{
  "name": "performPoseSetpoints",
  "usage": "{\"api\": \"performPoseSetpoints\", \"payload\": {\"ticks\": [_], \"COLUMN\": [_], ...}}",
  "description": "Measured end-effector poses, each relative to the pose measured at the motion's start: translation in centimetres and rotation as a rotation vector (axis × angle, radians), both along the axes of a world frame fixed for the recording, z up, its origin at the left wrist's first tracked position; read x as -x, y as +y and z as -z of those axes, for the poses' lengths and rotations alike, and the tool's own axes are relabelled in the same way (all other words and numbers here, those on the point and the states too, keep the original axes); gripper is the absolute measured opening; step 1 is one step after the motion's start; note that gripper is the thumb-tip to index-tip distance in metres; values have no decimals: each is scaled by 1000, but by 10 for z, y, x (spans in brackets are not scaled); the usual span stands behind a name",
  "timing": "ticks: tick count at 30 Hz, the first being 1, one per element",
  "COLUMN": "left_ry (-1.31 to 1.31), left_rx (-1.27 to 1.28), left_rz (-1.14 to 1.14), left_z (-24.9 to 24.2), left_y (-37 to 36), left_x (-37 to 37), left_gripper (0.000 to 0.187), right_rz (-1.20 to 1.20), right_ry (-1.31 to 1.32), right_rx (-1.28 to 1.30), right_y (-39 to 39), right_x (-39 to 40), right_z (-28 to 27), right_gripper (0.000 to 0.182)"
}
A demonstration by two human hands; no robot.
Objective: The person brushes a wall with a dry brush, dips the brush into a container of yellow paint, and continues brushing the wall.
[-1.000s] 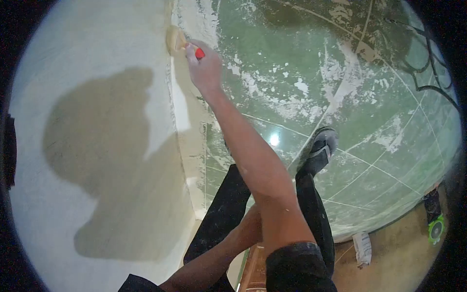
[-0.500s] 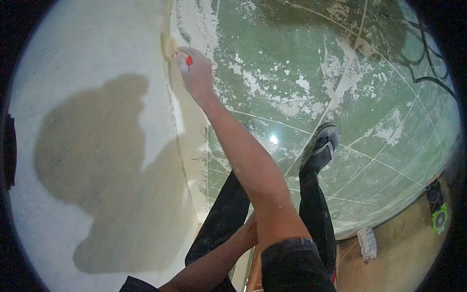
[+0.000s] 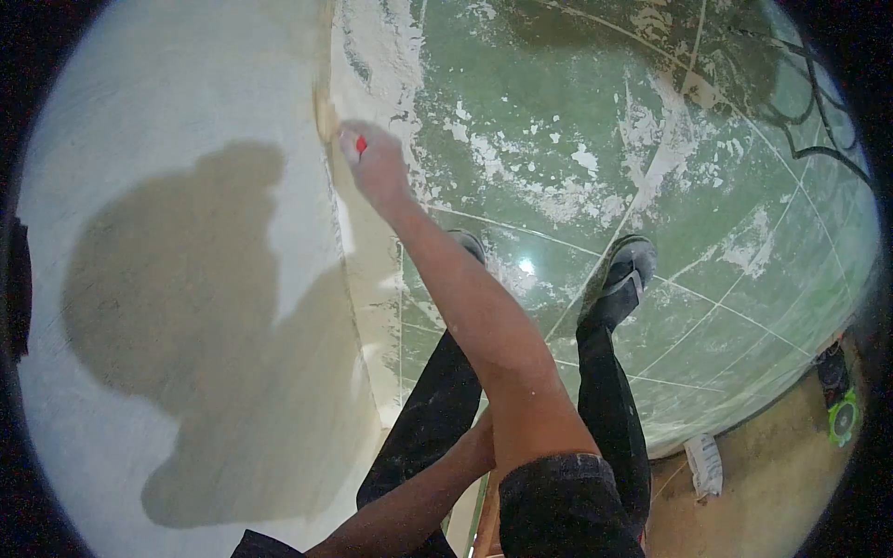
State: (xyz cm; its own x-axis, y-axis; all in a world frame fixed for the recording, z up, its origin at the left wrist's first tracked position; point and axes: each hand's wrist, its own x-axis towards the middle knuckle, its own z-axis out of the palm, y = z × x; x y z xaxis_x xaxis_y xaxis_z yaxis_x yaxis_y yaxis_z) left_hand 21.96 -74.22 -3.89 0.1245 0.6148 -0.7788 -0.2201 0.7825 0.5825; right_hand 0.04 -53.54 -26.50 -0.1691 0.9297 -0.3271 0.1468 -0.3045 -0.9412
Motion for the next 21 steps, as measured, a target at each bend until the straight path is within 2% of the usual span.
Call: {"api": "performPoseSetpoints", "payload": {"ticks": [1,2,4,9,11,12,13,14,16,17,18,19,20,21], "left_ry": [-376,-381,162,127,105,137,167,165,375,372,254,134,135,129], "left_rx": [323,321,-191,-103,-90,-123,-153,-154,-336,-341,-230,-112,-108,-114], "left_rz": [-443,-444,523,452,423,290,156,155,386,385,498,607,606,412], "left_z": [-1,0,-8,-12,-16,-16,-17,-9,11,10,2,-3,0,7], "left_y": [4,7,56,66,67,65,62,50,37,36,57,68,59,44], "left_x": [-1,2,32,34,36,34,31,20,3,6,24,33,26,13], "left_gripper": [33,33,35,36,36,36,36,36,35,35,34,33,33,32], "right_rz": [-97,-99,-235,-65,23,24,-86,-197,-253,-305,-306,-200,-93,-94], "right_ry": [-16,-20,-14,-74,-77,-77,-41,-8,-5,1,0,-6,-10,-6], "right_rx": [55,52,78,78,-65,-69,18,107,82,63,58,68,82,86], "right_y": [-13,-24,-36,5,22,17,5,-8,-26,-29,-25,-20,-17,-6], "right_x": [-3,-9,-25,-20,-8,-7,-8,-11,-26,-32,-34,-34,-33,-29], "right_z": [-4,-6,-17,-17,-1,0,0,-1,-8,-9,-8,-11,-13,-13], "right_gripper": [24,24,25,24,24,24,24,24,24,25,25,25,25,25]}}
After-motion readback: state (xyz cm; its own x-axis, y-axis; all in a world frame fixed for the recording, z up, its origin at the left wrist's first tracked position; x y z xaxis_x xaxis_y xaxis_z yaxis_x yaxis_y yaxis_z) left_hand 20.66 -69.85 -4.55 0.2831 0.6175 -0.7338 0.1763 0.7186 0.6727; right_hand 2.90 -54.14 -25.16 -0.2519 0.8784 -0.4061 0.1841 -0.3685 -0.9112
